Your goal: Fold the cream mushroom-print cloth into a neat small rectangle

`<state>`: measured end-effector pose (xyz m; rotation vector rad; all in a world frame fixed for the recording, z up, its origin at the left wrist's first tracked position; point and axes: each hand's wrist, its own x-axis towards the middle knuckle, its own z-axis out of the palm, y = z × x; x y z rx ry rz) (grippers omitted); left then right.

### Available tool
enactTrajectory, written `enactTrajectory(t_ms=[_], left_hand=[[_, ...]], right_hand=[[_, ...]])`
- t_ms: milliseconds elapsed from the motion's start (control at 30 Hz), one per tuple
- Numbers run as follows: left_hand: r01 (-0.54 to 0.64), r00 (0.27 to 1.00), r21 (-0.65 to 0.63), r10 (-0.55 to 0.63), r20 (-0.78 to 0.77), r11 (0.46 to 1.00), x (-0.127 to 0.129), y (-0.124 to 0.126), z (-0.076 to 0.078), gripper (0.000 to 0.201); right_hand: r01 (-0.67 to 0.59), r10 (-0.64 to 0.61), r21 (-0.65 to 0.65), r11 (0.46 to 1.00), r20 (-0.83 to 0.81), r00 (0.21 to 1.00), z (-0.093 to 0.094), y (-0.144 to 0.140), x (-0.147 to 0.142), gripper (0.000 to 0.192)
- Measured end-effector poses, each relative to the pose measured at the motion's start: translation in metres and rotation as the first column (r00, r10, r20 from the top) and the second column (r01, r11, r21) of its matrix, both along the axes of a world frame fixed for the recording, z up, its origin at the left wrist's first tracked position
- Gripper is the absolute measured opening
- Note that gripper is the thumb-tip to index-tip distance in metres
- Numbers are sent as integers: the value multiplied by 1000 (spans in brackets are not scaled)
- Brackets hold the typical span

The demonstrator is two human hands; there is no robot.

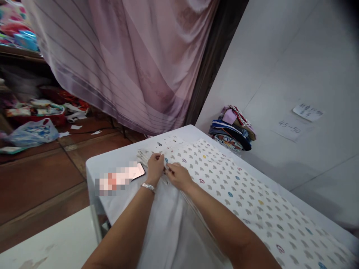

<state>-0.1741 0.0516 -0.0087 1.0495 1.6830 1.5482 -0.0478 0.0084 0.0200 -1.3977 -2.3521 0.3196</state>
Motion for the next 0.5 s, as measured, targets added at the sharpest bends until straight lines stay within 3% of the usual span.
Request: enactTrajectory(t_ms=[100,200,267,500], left_hand=[[-7,979,25,12,-204,1000,1,-6,4,17],[-4,900,35,18,-435,999,1,-9,5,16],[3,862,16,6,-507,1000,1,-10,4,15],[-25,759,-103,-48,-649,994,-1,-8,5,17]], right_hand=[[111,-111,-4,994,-100,989,-3,26,23,31],[260,-261,-26,965,-20,965,-3,65,41,35],[315,-313,-38,948,56,948,-4,88,45,37],[329,-303,-108,938,206,930,-12,133,32,39]])
